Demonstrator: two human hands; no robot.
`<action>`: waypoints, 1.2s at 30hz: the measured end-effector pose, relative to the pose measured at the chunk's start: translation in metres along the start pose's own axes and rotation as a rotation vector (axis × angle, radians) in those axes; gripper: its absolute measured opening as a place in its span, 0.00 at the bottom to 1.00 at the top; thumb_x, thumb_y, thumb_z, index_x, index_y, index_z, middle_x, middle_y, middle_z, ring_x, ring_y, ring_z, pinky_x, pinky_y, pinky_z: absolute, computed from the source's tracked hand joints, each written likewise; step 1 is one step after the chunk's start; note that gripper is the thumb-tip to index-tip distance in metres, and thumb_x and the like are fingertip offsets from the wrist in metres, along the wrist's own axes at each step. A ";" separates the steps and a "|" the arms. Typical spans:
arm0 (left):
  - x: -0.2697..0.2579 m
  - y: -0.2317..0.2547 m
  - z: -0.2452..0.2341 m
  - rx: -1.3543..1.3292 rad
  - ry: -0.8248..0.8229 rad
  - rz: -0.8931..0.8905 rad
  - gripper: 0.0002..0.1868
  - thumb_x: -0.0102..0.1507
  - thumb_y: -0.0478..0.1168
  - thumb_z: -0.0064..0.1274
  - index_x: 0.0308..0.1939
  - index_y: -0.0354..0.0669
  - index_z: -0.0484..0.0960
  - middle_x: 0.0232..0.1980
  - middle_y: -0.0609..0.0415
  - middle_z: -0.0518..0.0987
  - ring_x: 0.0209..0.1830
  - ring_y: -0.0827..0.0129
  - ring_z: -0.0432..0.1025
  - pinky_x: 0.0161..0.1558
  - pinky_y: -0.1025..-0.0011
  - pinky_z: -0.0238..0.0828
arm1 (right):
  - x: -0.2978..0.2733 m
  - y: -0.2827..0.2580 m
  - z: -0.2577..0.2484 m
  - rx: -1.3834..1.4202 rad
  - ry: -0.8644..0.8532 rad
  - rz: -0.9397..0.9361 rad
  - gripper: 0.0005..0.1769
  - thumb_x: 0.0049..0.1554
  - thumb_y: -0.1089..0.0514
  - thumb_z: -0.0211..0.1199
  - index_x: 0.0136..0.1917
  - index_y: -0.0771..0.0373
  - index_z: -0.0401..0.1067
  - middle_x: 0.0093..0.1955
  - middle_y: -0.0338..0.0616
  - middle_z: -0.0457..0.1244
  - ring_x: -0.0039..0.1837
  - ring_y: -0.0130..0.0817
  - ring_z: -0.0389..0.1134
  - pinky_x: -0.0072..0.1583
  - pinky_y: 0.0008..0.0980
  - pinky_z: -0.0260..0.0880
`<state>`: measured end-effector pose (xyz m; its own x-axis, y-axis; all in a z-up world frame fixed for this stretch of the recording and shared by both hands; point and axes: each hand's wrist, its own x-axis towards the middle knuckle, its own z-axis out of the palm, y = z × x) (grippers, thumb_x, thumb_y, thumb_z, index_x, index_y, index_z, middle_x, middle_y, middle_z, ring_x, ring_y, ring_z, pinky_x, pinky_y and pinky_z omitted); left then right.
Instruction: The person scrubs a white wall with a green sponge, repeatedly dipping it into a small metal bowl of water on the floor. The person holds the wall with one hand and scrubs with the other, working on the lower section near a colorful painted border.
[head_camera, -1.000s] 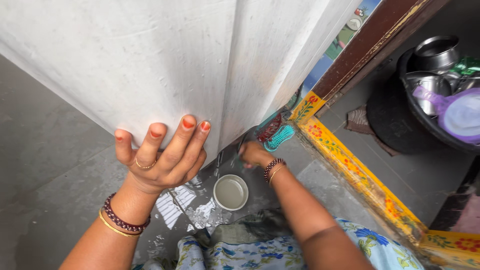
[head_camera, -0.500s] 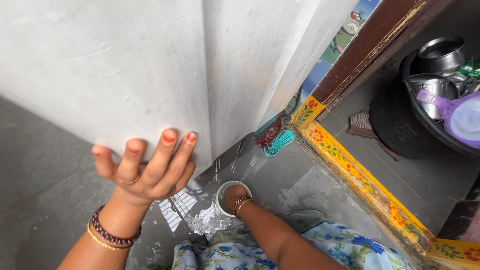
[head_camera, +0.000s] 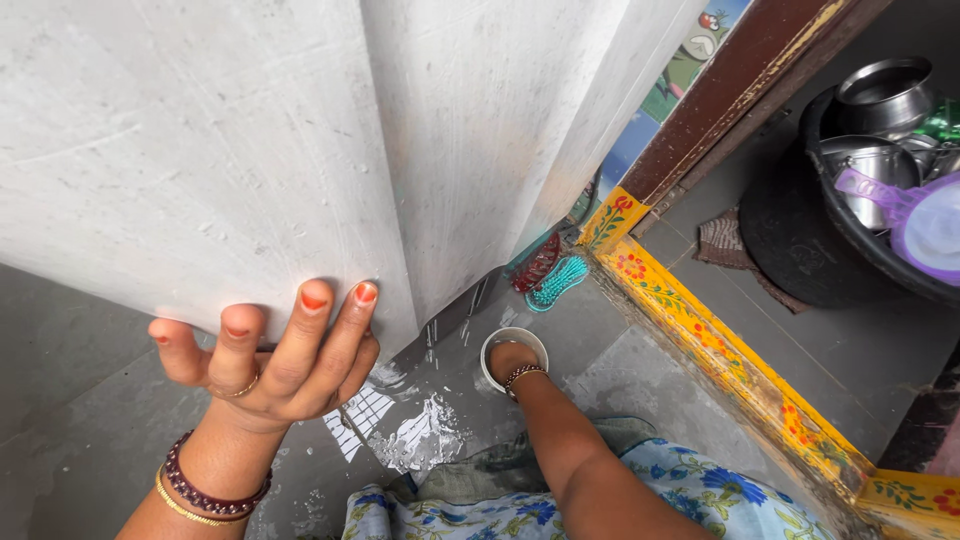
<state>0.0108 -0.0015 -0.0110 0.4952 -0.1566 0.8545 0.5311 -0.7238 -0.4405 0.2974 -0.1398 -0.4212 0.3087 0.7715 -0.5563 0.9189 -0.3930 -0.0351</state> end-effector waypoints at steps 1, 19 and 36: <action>0.000 0.000 0.001 0.004 0.004 0.002 0.16 0.74 0.54 0.49 0.57 0.62 0.90 0.74 0.56 0.70 0.84 0.53 0.44 0.79 0.41 0.30 | 0.001 -0.002 0.000 0.021 0.009 -0.003 0.15 0.61 0.57 0.54 0.53 0.60 0.80 0.58 0.53 0.69 0.60 0.47 0.72 0.58 0.45 0.72; -0.006 0.001 0.005 0.008 0.028 0.001 0.16 0.74 0.55 0.48 0.56 0.61 0.88 0.73 0.56 0.71 0.83 0.54 0.45 0.79 0.42 0.32 | -0.011 0.000 -0.003 0.181 -0.157 0.031 0.18 0.61 0.55 0.53 0.58 0.61 0.78 0.63 0.54 0.68 0.65 0.49 0.69 0.64 0.45 0.69; 0.001 0.002 0.004 -0.015 0.053 -0.015 0.16 0.74 0.55 0.47 0.59 0.61 0.87 0.73 0.56 0.71 0.84 0.55 0.46 0.80 0.43 0.31 | -0.022 -0.006 -0.025 0.083 -0.159 0.086 0.18 0.60 0.55 0.56 0.58 0.61 0.79 0.64 0.53 0.67 0.65 0.49 0.69 0.63 0.46 0.70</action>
<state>0.0149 -0.0005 -0.0117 0.4502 -0.1809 0.8744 0.5272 -0.7365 -0.4238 0.2908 -0.1416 -0.3886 0.3364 0.6474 -0.6839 0.8653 -0.4990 -0.0468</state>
